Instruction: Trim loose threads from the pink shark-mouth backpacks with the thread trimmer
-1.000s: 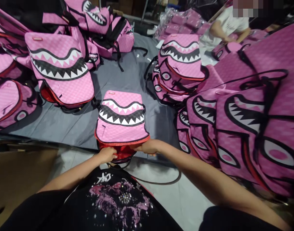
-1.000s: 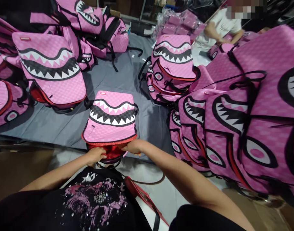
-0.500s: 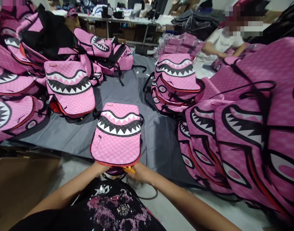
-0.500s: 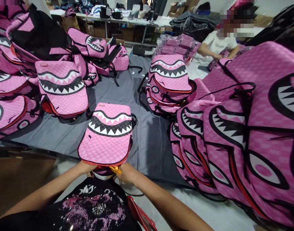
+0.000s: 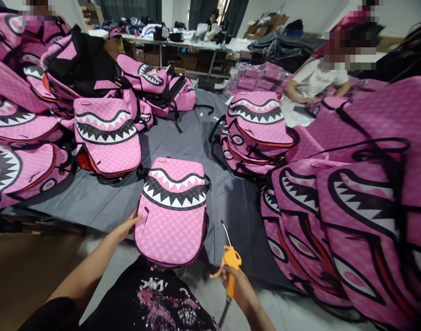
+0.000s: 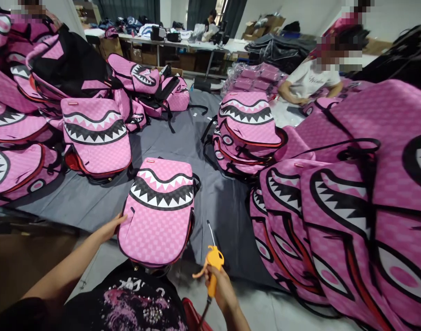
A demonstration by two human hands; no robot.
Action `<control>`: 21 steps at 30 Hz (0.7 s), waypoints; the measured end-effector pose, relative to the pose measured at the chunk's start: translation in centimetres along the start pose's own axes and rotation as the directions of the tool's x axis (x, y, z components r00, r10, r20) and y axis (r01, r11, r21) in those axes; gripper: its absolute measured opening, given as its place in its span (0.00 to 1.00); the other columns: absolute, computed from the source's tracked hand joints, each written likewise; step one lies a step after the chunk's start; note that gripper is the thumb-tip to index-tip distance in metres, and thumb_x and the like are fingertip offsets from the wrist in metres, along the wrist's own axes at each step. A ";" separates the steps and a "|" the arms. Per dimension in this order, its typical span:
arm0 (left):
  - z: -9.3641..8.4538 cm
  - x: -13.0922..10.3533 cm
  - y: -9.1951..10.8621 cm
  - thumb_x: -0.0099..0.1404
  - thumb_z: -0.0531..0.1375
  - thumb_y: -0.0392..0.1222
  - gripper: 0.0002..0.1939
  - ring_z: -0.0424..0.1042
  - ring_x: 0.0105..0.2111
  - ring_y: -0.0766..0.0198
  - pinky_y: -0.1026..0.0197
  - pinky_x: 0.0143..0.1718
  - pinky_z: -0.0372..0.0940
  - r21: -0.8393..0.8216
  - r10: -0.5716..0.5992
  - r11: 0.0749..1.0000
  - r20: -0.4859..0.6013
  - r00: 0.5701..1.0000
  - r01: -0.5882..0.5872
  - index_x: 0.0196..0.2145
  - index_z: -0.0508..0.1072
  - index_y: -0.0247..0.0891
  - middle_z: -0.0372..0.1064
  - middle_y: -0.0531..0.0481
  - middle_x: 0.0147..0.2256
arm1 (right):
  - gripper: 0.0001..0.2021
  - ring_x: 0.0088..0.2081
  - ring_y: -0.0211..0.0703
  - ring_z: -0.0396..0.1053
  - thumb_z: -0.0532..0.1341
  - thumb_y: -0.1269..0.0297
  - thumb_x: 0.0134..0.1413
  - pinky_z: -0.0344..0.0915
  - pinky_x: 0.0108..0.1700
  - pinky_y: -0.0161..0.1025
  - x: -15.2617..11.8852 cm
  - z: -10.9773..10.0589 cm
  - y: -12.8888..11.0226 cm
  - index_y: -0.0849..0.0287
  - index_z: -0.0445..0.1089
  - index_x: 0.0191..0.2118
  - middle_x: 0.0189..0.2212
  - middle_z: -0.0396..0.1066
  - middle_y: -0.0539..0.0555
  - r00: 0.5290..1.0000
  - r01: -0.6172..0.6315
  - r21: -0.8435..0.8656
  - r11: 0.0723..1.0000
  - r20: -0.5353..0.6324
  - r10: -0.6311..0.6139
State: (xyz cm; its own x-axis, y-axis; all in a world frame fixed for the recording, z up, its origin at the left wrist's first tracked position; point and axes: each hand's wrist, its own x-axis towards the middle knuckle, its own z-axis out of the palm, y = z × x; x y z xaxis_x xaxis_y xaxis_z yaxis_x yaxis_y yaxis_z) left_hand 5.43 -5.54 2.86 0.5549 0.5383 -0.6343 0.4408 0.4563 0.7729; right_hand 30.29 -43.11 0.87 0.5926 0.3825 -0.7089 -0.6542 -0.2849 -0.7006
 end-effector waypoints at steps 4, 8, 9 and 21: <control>1.4 2.4 1.2 0.51 0.67 0.63 0.50 0.64 0.60 0.47 0.52 0.57 0.64 -0.094 -0.033 0.995 0.088 0.996 0.041 0.65 0.54 0.43 0.60 0.38 0.63 | 0.17 0.30 0.43 0.73 0.66 0.60 0.30 0.71 0.33 0.40 4.6 4.8 -2.2 0.54 0.66 0.33 0.27 0.72 0.49 1.000 -0.024 0.141 0.990 -0.005 0.025; 1.1 4.6 2.3 0.51 0.64 0.68 0.51 0.62 0.61 0.46 0.49 0.61 0.61 -0.081 -0.065 0.994 0.130 0.989 0.076 0.65 0.55 0.41 0.59 0.37 0.63 | 0.14 0.28 0.48 0.74 0.64 0.58 0.29 0.72 0.35 0.45 8.0 9.0 -3.7 0.55 0.67 0.28 0.23 0.72 0.51 0.998 -0.029 0.192 0.981 0.055 0.018; 1.2 5.2 2.7 0.51 0.64 0.69 0.51 0.61 0.62 0.46 0.49 0.62 0.59 -0.071 -0.044 0.996 0.119 0.992 0.052 0.65 0.56 0.41 0.58 0.38 0.64 | 0.14 0.30 0.51 0.75 0.64 0.57 0.29 0.72 0.35 0.46 8.4 9.9 -4.0 0.55 0.68 0.28 0.23 0.73 0.53 0.998 -0.019 0.192 0.981 0.062 0.007; 7.9 7.7 16.7 0.55 0.64 0.65 0.43 0.61 0.62 0.47 0.48 0.65 0.56 -0.212 0.126 0.974 0.209 0.970 -0.080 0.62 0.62 0.39 0.62 0.40 0.61 | 0.27 0.45 0.51 0.74 0.69 0.53 0.39 0.73 0.42 0.44 6.1 10.0 -22.2 0.51 0.70 0.48 0.45 0.76 0.52 0.883 0.470 0.154 0.869 -0.088 -0.462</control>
State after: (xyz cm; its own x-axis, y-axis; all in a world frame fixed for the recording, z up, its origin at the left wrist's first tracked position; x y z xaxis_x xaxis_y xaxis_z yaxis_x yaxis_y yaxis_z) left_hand 22.64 0.64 11.01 0.7410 0.4312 -0.5147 0.2350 0.5516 0.8003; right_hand 43.71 -25.61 12.86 0.8666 0.3915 -0.3093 -0.3624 0.0676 -0.9296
